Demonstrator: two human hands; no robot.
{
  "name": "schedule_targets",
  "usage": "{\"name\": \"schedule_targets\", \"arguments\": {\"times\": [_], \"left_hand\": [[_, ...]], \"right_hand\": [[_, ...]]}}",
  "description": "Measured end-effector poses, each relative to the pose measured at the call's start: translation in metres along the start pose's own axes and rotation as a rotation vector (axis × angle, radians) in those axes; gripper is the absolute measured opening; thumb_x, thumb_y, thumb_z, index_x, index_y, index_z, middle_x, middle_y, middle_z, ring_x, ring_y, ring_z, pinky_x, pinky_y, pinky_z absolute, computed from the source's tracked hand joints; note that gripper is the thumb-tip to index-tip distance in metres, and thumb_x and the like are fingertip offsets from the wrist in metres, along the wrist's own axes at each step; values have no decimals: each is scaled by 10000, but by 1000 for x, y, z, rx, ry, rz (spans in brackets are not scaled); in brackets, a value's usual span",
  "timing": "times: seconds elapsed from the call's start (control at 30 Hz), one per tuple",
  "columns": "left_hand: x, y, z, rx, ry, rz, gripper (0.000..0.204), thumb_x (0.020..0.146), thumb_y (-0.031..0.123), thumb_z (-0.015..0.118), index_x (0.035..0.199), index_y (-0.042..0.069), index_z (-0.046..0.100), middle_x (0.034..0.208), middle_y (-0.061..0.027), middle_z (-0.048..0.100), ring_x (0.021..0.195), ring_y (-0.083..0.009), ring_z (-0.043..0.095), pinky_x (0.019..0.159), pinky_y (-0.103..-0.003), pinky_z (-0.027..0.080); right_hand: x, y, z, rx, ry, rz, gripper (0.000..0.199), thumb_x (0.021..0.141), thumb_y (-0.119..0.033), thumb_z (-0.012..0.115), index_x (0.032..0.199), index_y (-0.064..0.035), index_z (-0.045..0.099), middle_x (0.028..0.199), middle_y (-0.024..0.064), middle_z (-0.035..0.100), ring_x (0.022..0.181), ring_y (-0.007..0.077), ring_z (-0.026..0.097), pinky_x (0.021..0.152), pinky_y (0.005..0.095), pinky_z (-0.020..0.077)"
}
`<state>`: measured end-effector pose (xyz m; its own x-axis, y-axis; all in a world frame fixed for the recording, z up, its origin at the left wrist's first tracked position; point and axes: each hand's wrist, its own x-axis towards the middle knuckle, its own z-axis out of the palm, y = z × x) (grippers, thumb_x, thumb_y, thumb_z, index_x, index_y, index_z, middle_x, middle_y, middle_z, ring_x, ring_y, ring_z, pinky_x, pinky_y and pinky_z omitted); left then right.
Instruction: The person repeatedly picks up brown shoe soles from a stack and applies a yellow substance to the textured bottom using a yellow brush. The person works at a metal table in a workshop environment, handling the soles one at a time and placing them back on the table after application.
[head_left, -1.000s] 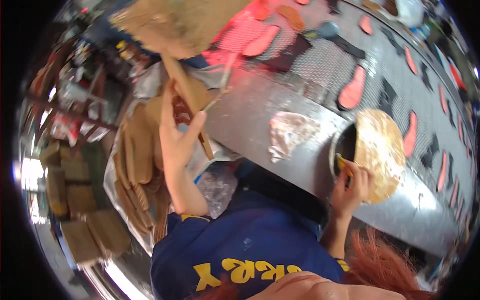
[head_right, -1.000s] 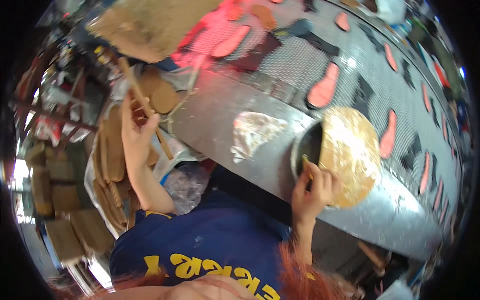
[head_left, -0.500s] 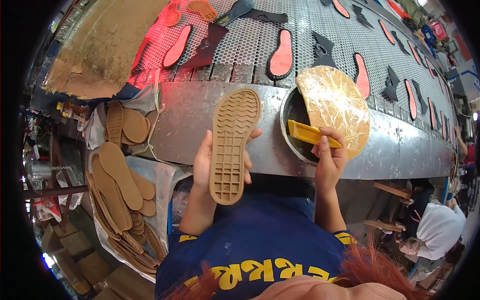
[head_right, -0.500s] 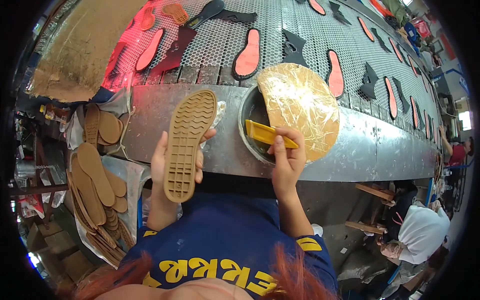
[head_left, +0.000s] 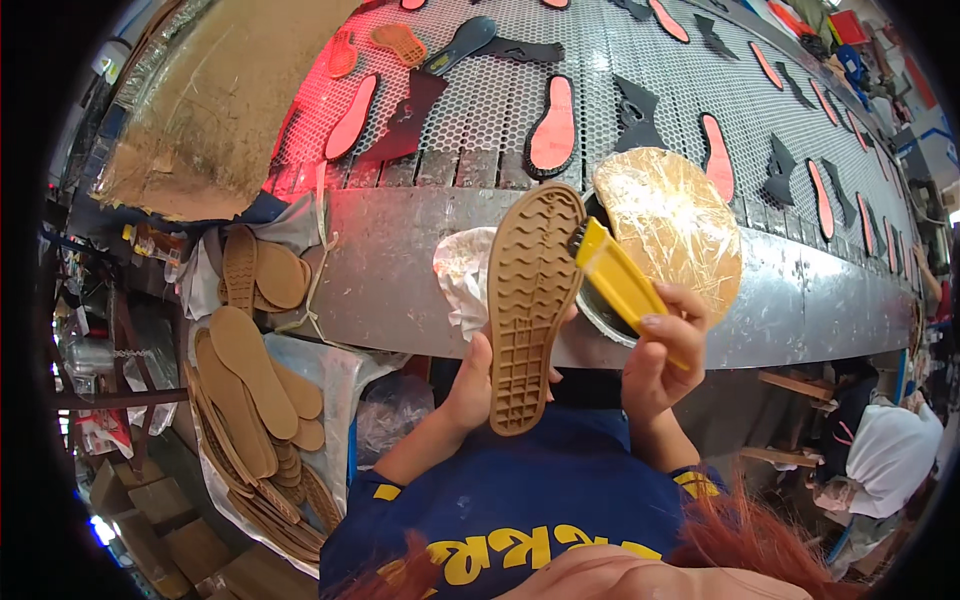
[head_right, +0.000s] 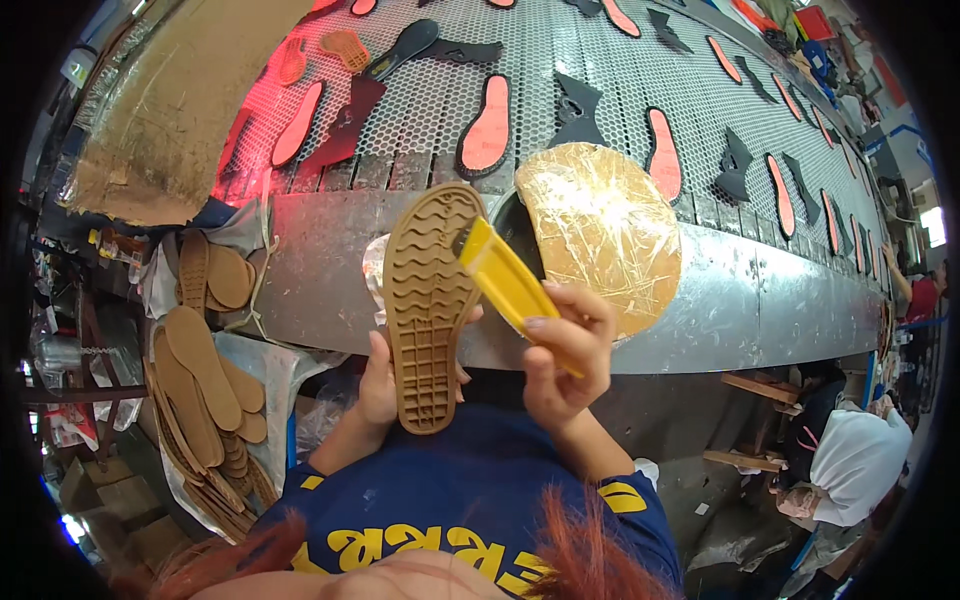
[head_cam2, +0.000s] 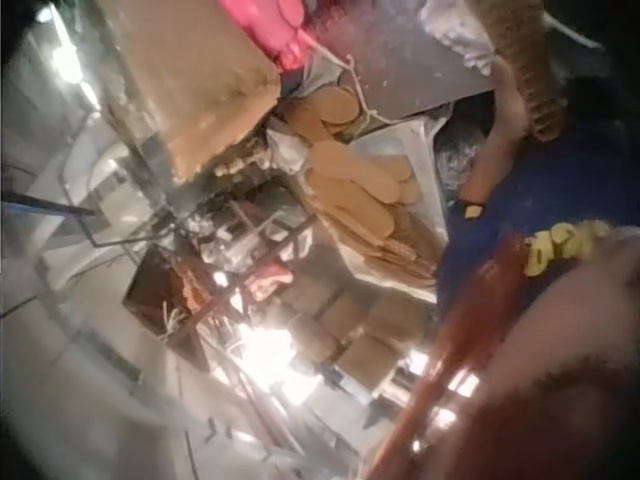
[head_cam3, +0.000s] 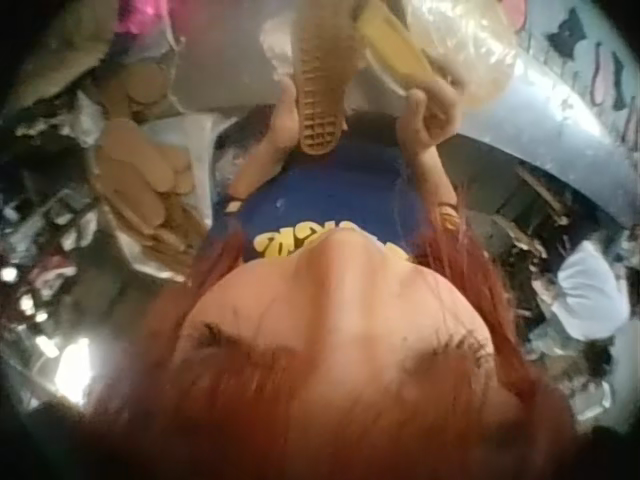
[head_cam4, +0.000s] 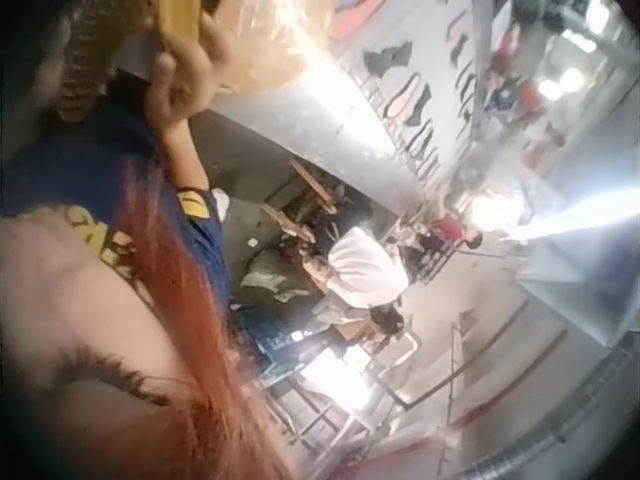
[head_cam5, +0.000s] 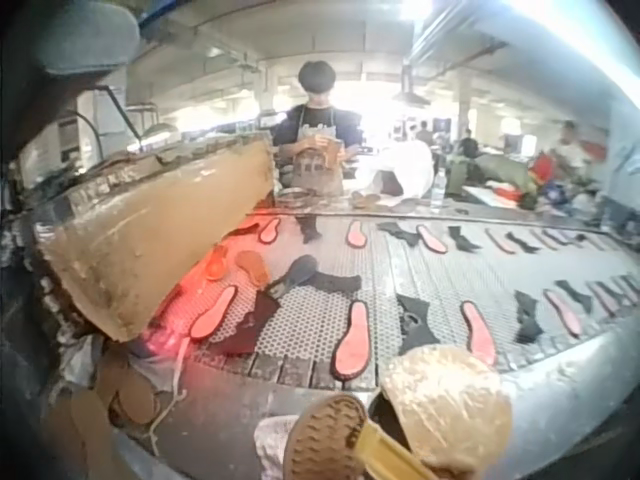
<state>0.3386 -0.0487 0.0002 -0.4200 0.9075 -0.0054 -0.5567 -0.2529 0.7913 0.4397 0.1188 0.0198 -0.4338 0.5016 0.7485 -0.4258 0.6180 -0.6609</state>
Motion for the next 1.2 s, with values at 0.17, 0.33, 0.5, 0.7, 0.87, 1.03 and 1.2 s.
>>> {"name": "schedule_targets", "arguments": {"times": [0.17, 0.33, 0.5, 0.7, 0.87, 1.03, 1.2], "left_hand": [[-7, -9, 2, -17, -2, -68, 847, 890, 695, 275, 1415, 31, 237, 1367, -166, 438, 913, -193, 615, 711, -319, 554], [-9, -10, 3, 6, -44, -88, 849, 882, 701, 297, 1413, 41, 241, 1330, -159, 455, 952, -201, 604, 754, -332, 543], [-10, -7, 8, 139, -43, -99, 886, 864, 725, 294, 1426, 44, 226, 1314, -137, 463, 971, -194, 591, 770, -333, 533], [-10, -3, 12, 192, -6, -106, 928, 830, 766, 279, 1433, 64, 215, 1249, -120, 492, 948, -193, 595, 752, -327, 535], [-11, 0, 11, 104, 14, -131, 895, 835, 764, 241, 1428, 94, 219, 1152, -107, 515, 937, -201, 603, 738, -340, 546], [-9, 0, 10, -27, 40, -109, 863, 849, 756, 173, 1433, 122, 220, 1168, -123, 516, 937, -210, 608, 735, -350, 556], [7, 9, 24, -97, 132, -1, 847, 887, 721, 126, 1431, 84, 251, 1275, -181, 490, 940, -204, 607, 736, -341, 558]], "right_hand": [[0, -11, 10, -7, -41, 57, 300, 955, -280, 539, 1026, 8, 585, 1185, 247, 467, 1030, 301, 577, 902, 373, 461], [4, -3, 13, -22, -9, -20, 269, 921, -213, 602, 1040, 26, 627, 1184, 215, 468, 923, 264, 636, 784, 305, 516], [0, -3, 10, -63, -10, -27, 263, 920, -225, 603, 1041, 7, 635, 1179, 203, 482, 921, 229, 606, 800, 298, 497], [2, -10, 7, -60, -73, -47, 241, 919, -212, 602, 1032, 0, 582, 1162, 218, 529, 976, 254, 586, 814, 312, 491], [-1, -14, 0, 54, -179, 46, 201, 910, -176, 610, 997, -7, 544, 1147, 218, 557, 994, 274, 585, 855, 330, 478], [-9, -17, -5, 127, -284, 93, 190, 899, -159, 621, 981, -8, 540, 1133, 219, 568, 1003, 287, 588, 874, 341, 472], [-15, -24, -10, 160, -403, 104, 199, 893, -154, 629, 977, 1, 537, 1115, 230, 571, 990, 299, 592, 851, 340, 486]]}}
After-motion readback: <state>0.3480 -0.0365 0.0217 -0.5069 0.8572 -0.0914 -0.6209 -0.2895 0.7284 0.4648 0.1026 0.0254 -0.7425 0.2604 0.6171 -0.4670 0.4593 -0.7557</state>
